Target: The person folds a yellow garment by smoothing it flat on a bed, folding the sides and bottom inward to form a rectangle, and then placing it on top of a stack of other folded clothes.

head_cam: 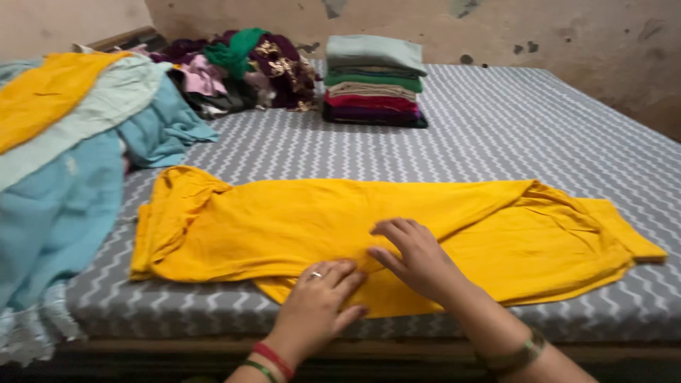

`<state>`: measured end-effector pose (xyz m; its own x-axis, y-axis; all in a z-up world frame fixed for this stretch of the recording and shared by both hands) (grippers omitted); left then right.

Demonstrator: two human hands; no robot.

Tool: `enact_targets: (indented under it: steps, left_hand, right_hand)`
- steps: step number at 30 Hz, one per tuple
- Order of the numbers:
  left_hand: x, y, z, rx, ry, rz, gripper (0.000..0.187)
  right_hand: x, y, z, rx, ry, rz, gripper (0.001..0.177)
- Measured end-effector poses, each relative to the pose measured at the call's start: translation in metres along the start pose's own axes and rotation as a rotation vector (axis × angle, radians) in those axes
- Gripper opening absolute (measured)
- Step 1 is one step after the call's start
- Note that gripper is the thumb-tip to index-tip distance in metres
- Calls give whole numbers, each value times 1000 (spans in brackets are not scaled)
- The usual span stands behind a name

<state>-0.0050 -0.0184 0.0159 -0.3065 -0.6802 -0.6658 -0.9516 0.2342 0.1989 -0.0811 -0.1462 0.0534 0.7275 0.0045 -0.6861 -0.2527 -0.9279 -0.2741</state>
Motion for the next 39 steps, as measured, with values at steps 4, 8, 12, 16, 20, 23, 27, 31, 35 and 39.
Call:
enact_targets:
  steps: [4,8,12,16,20,23,27,31,35,39]
  left_hand:
    - [-18,-1,0,-3,44,107,40]
    - [-49,-54,1,-297,75,225,19]
    - [-126,-136,9,-430,433,-29,14]
    - [-147,-206,7,-433,326,-483,28]
    - [-152,-271,24,-660,172,-707,46]
    - [-150,-307,49,-849,92,-615,52]
    - [-181,-323,91,-965,398,-476,65]
    - [-238,-325,149,-1027,871,-270,83]
    - [-275,-252,134,-588,1090,-550,65]
    - [-214,-254,68,-476,592,-61,31]
  right_hand:
    - [54,-41,-61,-57,-14,-176,45]
    - [120,-63,-103,-126,-34,-155,64]
    - [174,-57,-96,-115,-141,-13,76]
    - [187,-47,-80,-64,-157,13,65]
    - [187,-50,-79,-82,-154,20,63]
    - [184,-51,-80,-83,-136,2,64]
    - [187,-46,-78,-23,-174,10,62]
    - [188,-43,-80,-23,-169,17,62]
    - [188,-42,-79,-17,-168,0,61]
    - [189,-41,-79,-17,-167,-2,62]
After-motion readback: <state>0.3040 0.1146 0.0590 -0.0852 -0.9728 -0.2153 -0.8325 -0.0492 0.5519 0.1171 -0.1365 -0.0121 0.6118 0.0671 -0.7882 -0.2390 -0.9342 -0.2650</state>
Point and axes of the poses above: each hand's wrist, its own z-axis away from the middle knuckle, its own x-axis out of the palm, y = z × x, the point moved 10 cm from there along -z, towards the middle knuckle, and after that the axes turned 12 degrees about y, right-handed, at the moved point
